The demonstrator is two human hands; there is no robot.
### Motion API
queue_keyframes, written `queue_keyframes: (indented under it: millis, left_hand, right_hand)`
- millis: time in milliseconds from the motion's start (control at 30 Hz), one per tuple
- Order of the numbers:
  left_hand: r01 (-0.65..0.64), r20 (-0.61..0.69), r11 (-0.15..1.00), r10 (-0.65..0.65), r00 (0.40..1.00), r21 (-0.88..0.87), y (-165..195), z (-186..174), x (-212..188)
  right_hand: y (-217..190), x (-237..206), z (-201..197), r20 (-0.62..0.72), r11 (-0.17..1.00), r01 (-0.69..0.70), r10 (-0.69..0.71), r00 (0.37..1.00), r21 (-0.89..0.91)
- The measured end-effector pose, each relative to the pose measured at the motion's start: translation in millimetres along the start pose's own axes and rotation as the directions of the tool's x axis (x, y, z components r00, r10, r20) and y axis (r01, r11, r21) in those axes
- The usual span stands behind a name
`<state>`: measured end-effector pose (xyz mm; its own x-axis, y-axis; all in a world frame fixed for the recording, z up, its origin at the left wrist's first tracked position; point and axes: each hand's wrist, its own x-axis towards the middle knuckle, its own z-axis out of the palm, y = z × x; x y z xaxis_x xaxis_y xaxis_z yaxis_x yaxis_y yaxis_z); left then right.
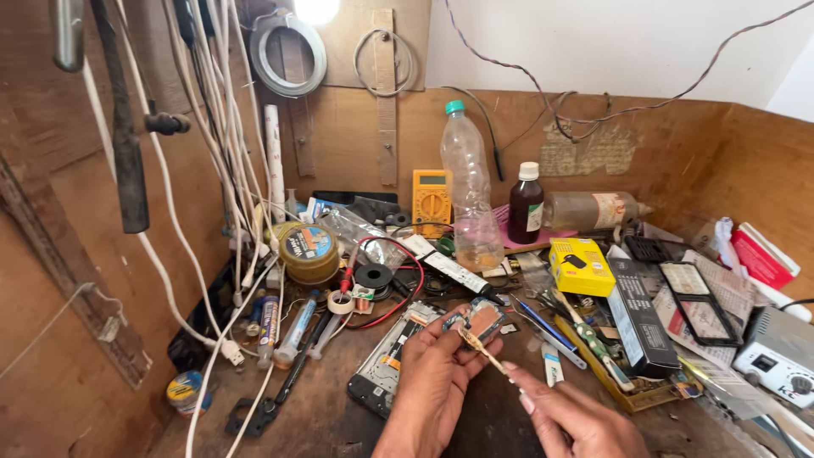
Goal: The person cleans a small electronic circuit board using a brush and liquid from a plastic bottle. They then use a pen-like tool to point at and manipulate components on the board and a disassembled phone chassis on a cluttered workbench.
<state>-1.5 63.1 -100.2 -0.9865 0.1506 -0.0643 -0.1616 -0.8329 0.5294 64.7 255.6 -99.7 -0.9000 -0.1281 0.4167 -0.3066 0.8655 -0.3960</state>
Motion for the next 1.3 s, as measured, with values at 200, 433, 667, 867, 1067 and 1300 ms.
queue_keyframes:
  millis: [200, 433, 667, 867, 1067, 1300]
  left_hand:
    - [-0.011, 0.015, 1.0, 0.011, 1.0, 0.022, -1, -2, -3]
    - [-0.012, 0.048, 0.999, 0.011, 0.999, 0.032, 3, 3, -6]
    - [0.008, 0.048, 0.999, -0.011, 0.999, 0.047, 5, 7, -12]
    - [0.01, 0.044, 0.998, -0.013, 0.999, 0.069, 10, 14, -21]
    - [-0.005, 0.069, 0.993, -0.003, 0.998, 0.115, 11, 18, -24]
    - [-0.013, 0.095, 0.991, 0.0, 0.996, 0.132, 9, 15, -23]
  right_hand:
    - [-13, -2, -10, -0.051, 1.0, -0.009, 0.008, 0.999, -0.021]
    - [-11, -4, -12, -0.178, 0.995, 0.102, -0.104, 0.978, -0.023]
    - [4, -5, -8, -0.08, 0.981, -0.194, 0.192, 0.978, -0.022]
    - [6, -6, -12, -0.188, 0.998, -0.021, 0.011, 0.982, -0.054]
    - [3, -9, -14, -0.184, 0.999, 0.016, -0.023, 0.983, -0.04]
    - [-2, -10, -14, -0.193, 1.0, -0.006, 0.004, 0.981, -0.014]
